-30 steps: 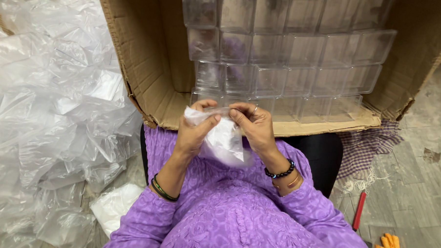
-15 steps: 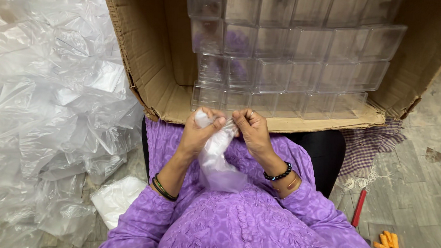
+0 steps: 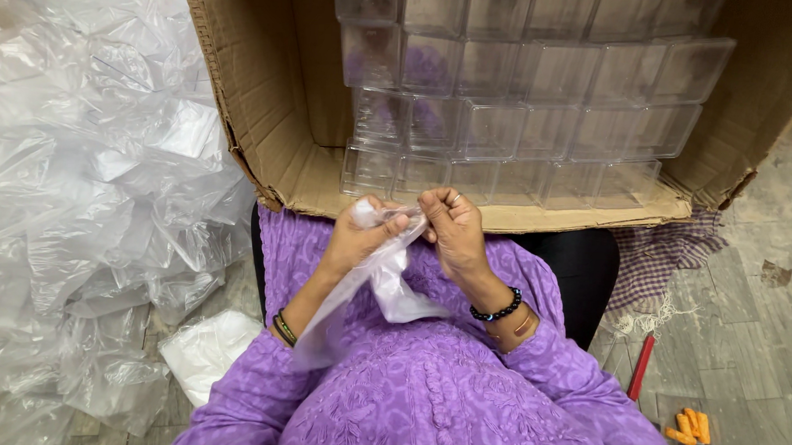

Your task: The person sits on the floor in front of a cardboard box filled with clear plastic boxes. They take plastic bags, open them, place plastic boxes inside, and set filled bags aside, repeating the process.

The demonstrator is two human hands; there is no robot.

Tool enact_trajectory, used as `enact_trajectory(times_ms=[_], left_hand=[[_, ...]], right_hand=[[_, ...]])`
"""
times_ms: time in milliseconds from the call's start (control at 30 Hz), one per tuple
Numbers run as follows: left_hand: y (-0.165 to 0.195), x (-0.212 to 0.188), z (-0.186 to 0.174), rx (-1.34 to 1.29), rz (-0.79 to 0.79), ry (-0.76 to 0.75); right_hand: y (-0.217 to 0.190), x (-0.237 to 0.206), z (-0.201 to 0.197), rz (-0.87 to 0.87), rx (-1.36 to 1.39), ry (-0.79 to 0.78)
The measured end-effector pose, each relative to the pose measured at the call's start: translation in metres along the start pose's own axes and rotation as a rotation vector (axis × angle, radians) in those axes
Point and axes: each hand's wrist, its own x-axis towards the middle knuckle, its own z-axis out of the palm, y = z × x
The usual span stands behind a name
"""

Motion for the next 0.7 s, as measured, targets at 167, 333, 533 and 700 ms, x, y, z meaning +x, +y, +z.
enact_trajectory(times_ms=[167,333,533,700], left_hand=[[0.024,-0.009,0.008,0.043,-0.043,0.140],[0.017,-0.012,0.009,0.158,0.091,0.131],[0.000,-0.005,-0.001,0.134,0.075,0.036],[-0.003,-0.008,-0.003,0.236,0.037,0.101]], right_hand=[[-0.003,-0.001,-0.002,0.018,-0.224,-0.029],[-0.003,-0.003,-0.002,-0.071,-0.272,-0.091],[0.009,-0.008,-0.001,-0.042,-0.181,-0.076],[0.012,-0.012,0.005,-0.059,-0.150,-0.085]])
